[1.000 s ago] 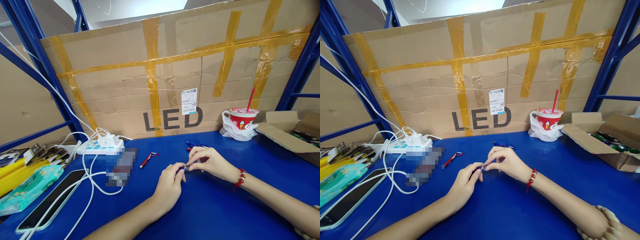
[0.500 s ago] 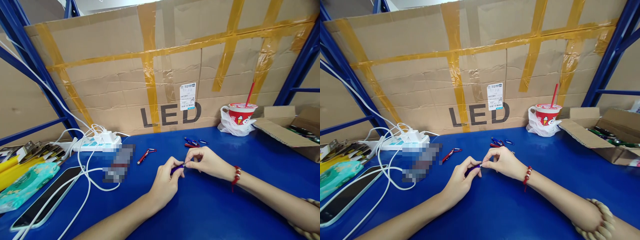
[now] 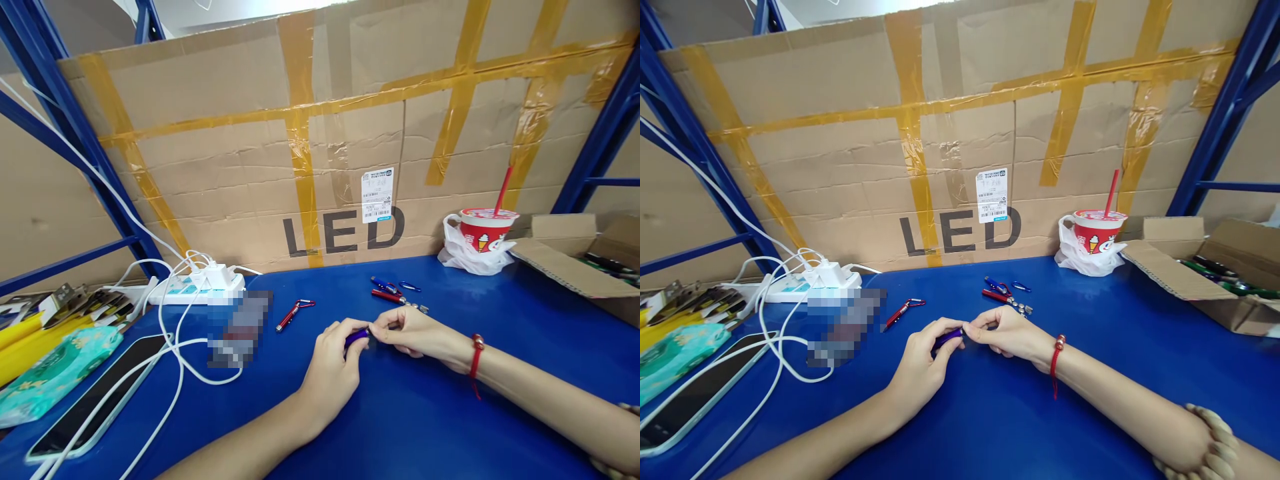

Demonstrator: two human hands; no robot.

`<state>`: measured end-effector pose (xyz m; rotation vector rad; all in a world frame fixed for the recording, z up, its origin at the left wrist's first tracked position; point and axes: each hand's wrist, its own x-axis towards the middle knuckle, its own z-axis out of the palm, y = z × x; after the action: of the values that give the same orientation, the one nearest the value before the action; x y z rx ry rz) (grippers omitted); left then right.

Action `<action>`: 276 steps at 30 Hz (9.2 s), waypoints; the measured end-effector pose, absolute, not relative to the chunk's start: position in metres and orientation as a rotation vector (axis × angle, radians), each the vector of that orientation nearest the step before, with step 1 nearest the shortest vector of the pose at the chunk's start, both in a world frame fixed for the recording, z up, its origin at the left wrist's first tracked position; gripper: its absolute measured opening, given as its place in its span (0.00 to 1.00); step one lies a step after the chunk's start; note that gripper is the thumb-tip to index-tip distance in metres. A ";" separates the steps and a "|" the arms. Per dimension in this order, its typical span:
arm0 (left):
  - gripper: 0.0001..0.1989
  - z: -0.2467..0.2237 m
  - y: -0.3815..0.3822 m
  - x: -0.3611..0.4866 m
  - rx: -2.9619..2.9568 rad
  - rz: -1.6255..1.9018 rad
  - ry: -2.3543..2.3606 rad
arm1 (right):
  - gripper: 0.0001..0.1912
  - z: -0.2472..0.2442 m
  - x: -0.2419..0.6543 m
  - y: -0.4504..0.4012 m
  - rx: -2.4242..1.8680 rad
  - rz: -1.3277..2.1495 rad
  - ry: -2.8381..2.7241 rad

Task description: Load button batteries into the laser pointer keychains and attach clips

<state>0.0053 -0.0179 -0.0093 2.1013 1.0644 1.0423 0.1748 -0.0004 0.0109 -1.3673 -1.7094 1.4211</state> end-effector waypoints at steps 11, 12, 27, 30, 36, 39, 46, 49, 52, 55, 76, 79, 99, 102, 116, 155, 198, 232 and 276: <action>0.11 -0.009 -0.015 0.007 1.976 1.049 1.058 | 0.23 0.009 0.180 0.010 -1.194 1.115 -1.899; 0.11 -0.008 -0.015 0.007 1.969 1.054 1.074 | 0.23 0.011 0.183 0.012 -1.202 1.064 -1.899; 0.12 -0.003 -0.018 0.006 1.865 1.079 1.105 | 0.06 0.021 0.220 0.030 -1.857 -0.146 -2.209; 0.11 -0.003 -0.018 0.007 1.868 1.084 1.097 | 0.05 0.019 0.222 0.032 -1.913 -0.121 -2.211; 0.12 -0.002 -0.019 0.007 1.847 1.077 1.107 | 0.11 0.029 0.228 0.027 -1.973 -0.014 -2.143; 0.13 -0.002 -0.019 0.006 1.863 1.070 1.126 | 0.10 0.033 0.227 0.024 -2.070 0.120 -2.162; 0.15 -0.005 -0.019 0.005 1.871 1.083 1.116 | 0.05 0.027 0.219 0.018 -2.077 0.088 -2.189; 0.14 -0.005 -0.019 0.004 1.860 1.086 1.111 | 0.04 0.028 0.216 0.016 -2.117 0.042 -2.176; 0.14 -0.005 -0.018 0.003 1.846 1.095 1.099 | 0.06 0.030 0.218 0.016 -2.153 0.107 -2.197; 0.14 -0.005 -0.019 0.002 1.842 1.100 1.102 | 0.06 0.031 0.223 0.017 -2.124 0.263 -2.237; 0.14 -0.012 -0.010 0.003 1.756 1.050 1.024 | 0.14 -0.004 0.156 0.018 -1.024 1.265 -1.867; 0.14 -0.011 -0.006 0.002 1.687 1.058 1.011 | 0.21 -0.014 0.154 0.020 -0.984 1.453 -1.598; 0.15 -0.007 0.005 -0.016 2.200 0.830 1.124 | 0.25 -0.015 0.157 0.016 -0.885 1.436 -1.412; 0.14 -0.006 0.003 -0.016 2.242 0.827 1.143 | 0.28 -0.016 0.157 0.017 -0.891 1.442 -1.357; 0.16 -0.003 -0.013 -0.009 2.262 0.841 1.116 | 0.26 -0.009 0.163 0.002 -1.053 1.398 -1.401; 0.14 -0.008 -0.016 -0.013 2.507 0.852 0.880 | 0.20 -0.009 0.170 -0.003 -1.127 1.497 -1.621; 0.14 -0.004 -0.016 -0.009 2.304 0.895 1.185 | 0.20 0.004 0.173 -0.004 -0.969 1.855 -1.455; 0.08 -0.007 -0.007 -0.004 1.498 0.941 1.130 | 0.16 -0.010 0.195 0.022 -1.596 -0.479 -2.294; 0.07 -0.009 -0.005 -0.006 1.683 1.051 1.098 | 0.14 0.029 0.223 0.171 -2.330 0.061 -1.874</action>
<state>-0.0057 -0.0046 -0.0094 1.6827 1.0978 1.0510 0.2226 0.1713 0.0287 -2.3302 -1.8743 0.0608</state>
